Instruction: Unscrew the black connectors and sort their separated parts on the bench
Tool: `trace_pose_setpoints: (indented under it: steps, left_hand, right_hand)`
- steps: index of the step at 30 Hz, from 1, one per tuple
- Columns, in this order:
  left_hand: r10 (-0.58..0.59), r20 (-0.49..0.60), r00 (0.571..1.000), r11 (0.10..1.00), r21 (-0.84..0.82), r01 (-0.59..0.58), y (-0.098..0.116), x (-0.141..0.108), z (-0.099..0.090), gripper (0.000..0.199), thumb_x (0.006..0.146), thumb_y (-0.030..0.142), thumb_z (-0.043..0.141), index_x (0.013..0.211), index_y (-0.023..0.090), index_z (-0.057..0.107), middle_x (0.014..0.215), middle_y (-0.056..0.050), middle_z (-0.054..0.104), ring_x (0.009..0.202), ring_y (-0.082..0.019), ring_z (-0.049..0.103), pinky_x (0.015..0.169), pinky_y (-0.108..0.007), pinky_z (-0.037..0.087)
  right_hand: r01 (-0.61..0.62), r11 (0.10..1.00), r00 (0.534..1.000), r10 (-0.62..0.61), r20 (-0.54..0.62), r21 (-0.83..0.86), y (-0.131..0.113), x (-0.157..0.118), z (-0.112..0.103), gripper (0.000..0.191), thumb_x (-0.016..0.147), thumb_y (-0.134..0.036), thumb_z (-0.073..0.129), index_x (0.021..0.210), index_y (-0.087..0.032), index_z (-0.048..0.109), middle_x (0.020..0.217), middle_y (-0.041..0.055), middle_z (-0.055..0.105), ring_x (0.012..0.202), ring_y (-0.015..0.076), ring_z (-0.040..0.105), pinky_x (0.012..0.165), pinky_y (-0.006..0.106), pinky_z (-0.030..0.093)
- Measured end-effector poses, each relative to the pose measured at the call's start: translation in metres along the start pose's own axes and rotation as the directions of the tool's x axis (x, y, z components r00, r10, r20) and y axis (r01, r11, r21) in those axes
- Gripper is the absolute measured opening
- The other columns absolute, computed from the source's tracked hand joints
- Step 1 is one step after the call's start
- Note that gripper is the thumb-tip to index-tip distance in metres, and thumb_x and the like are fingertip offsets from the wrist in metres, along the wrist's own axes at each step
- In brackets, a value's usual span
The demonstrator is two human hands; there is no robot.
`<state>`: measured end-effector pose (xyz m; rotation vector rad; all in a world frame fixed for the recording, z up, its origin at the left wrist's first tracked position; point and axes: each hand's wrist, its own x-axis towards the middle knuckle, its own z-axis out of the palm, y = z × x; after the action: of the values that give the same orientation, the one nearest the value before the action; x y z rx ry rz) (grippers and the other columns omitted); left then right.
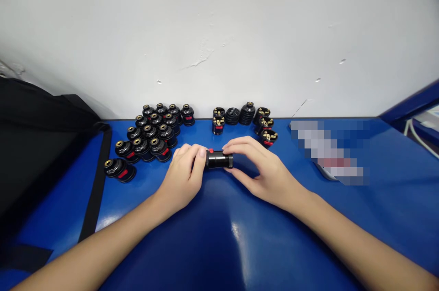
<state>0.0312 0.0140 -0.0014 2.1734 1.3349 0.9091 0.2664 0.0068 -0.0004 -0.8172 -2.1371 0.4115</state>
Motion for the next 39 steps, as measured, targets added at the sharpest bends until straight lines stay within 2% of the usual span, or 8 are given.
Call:
trace_pose_setpoints:
  steps: [4,9,15,19,22,26,30,39]
  left_hand:
    - [0.165,0.038,0.986,0.984,-0.08,-0.162,-0.001,-0.003,-0.001,0.024,0.113,0.03,0.042,0.128,0.022,0.06,0.118,-0.006,0.07,0.111,-0.022,0.059,0.1,-0.038,0.048]
    - [0.257,0.069,0.964,0.966,-0.05,-0.254,-0.001,-0.004,0.0,0.027,0.11,0.025,0.05,0.137,0.024,0.053,0.131,-0.006,0.066,0.122,-0.022,0.055,0.109,-0.038,0.045]
    - [0.116,0.055,0.992,0.993,-0.038,-0.114,0.0,-0.003,0.0,0.024,0.111,0.029,0.045,0.131,0.025,0.057,0.119,-0.005,0.067,0.114,-0.023,0.058,0.101,-0.04,0.047]
    - [0.014,0.063,0.998,0.998,-0.065,-0.01,0.001,-0.003,-0.001,0.034,0.114,0.035,0.033,0.109,0.022,0.064,0.092,-0.003,0.065,0.091,-0.022,0.059,0.088,-0.039,0.047]
    - [0.018,0.055,0.998,0.996,-0.091,-0.013,0.0,-0.003,-0.001,0.032,0.114,0.036,0.035,0.109,0.022,0.064,0.094,-0.003,0.066,0.092,-0.021,0.06,0.089,-0.039,0.047]
    - [0.126,0.035,0.991,0.986,-0.112,-0.121,-0.001,-0.003,-0.001,0.024,0.112,0.03,0.045,0.132,0.024,0.057,0.121,-0.006,0.067,0.114,-0.022,0.059,0.102,-0.038,0.047]
    - [0.208,0.047,0.977,0.976,-0.072,-0.204,0.001,-0.003,-0.002,0.025,0.111,0.028,0.047,0.134,0.024,0.055,0.127,-0.007,0.068,0.121,-0.023,0.057,0.108,-0.039,0.045]
    - [-0.111,-0.064,0.992,0.989,-0.105,0.104,0.0,0.001,0.0,0.047,0.114,0.038,0.025,0.097,0.02,0.064,0.085,-0.005,0.067,0.086,-0.023,0.062,0.084,-0.039,0.048]
  right_hand:
    - [-0.121,0.992,0.993,0.121,0.009,-0.025,-0.005,0.001,-0.003,0.047,0.1,-0.036,0.071,0.141,-0.023,0.053,0.131,0.0138,0.068,0.117,0.0284,0.07,0.1,0.045,0.062]
    - [-0.276,0.961,0.96,0.276,0.033,-0.026,-0.005,0.002,-0.002,0.024,0.11,-0.034,0.053,0.126,-0.02,0.064,0.097,0.0054,0.076,0.078,0.019,0.073,0.075,0.034,0.063]
    - [-0.17,0.985,0.985,0.17,-0.022,0.015,0.003,-0.002,0.0,0.037,0.1,-0.027,0.073,0.136,-0.022,0.066,0.13,0.0077,0.078,0.113,0.0231,0.078,0.104,0.037,0.062]
    - [-0.021,0.999,0.999,0.019,-0.029,-0.04,0.003,-0.003,0.0,0.04,0.098,-0.022,0.076,0.136,-0.022,0.065,0.131,0.0088,0.077,0.122,0.0231,0.074,0.111,0.037,0.058]
    - [0.023,0.997,0.999,-0.026,-0.044,-0.074,0.001,-0.002,0.0,0.039,0.101,-0.02,0.071,0.138,-0.023,0.063,0.133,0.0105,0.074,0.126,0.0229,0.071,0.113,0.039,0.057]
    - [-0.129,0.992,0.99,0.128,-0.058,-0.007,-0.001,0.0,-0.003,0.059,0.093,-0.04,0.081,0.144,-0.022,0.056,0.134,0.013,0.072,0.117,0.0266,0.075,0.103,0.041,0.063]
    - [-0.323,0.942,0.946,0.324,0.006,0.088,-0.002,0.001,-0.003,0.027,0.11,-0.038,0.053,0.131,-0.022,0.062,0.102,0.0064,0.079,0.085,0.0194,0.079,0.078,0.033,0.067]
    - [-0.047,0.999,0.995,0.045,-0.093,-0.015,0.001,0.001,-0.003,0.023,0.101,-0.02,0.069,0.123,-0.024,0.066,0.129,0.01,0.075,0.122,0.0247,0.072,0.109,0.043,0.059]
